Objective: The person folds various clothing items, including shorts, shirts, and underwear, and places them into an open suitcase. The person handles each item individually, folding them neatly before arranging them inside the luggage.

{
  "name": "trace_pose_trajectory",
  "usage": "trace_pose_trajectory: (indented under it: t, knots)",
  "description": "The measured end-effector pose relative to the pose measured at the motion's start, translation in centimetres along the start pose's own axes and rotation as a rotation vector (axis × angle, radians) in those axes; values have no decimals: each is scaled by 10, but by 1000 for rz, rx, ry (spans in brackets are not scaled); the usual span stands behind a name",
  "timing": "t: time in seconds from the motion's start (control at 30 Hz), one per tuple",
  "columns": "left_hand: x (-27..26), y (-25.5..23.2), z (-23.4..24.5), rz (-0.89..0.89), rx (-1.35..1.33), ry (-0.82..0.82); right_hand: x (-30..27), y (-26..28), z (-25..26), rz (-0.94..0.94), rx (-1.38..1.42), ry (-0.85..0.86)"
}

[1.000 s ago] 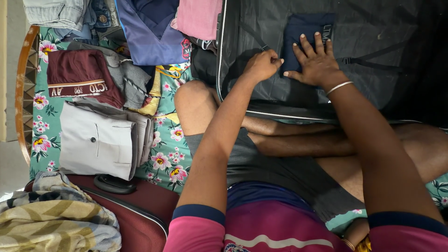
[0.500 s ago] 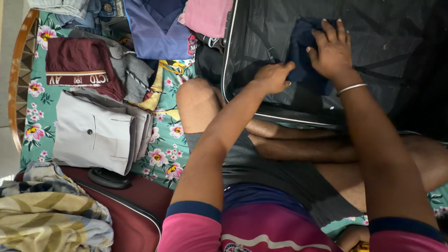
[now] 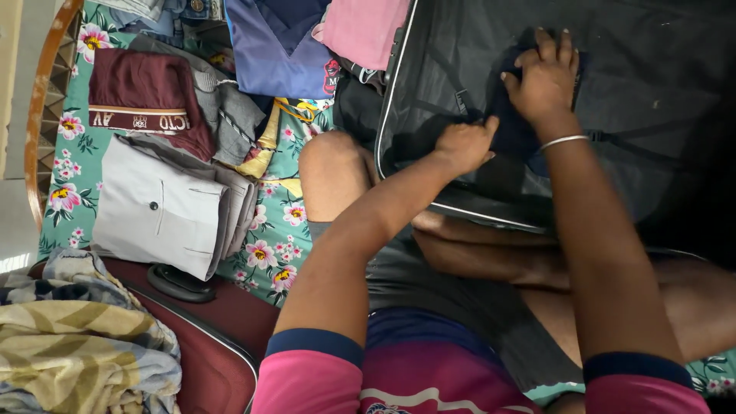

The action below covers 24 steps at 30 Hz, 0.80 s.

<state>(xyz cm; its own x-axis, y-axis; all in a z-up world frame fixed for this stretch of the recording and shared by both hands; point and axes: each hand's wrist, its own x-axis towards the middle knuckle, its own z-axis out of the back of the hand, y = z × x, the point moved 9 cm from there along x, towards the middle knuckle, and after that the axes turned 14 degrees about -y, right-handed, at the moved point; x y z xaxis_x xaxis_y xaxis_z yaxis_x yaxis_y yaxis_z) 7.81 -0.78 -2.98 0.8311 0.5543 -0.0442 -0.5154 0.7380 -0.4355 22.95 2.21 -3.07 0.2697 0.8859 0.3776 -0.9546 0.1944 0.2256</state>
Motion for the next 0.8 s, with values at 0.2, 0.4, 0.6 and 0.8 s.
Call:
trace_pose_trajectory:
  t: [0.2, 0.4, 0.6, 0.8]
  knots:
    - [-2, 1, -22, -22, 14, 54, -7, -11, -2, 16, -52, -63]
    - [-3, 6, -36, -38, 34, 80, -8, -14, -3, 51, -19, -165]
    - [-5, 4, -27, -33, 7, 104, -5, -29, 3, 0, 32, -250]
    - [-5, -3, -10, -63, -36, 66, -2, -29, 11, -32, 63, -244]
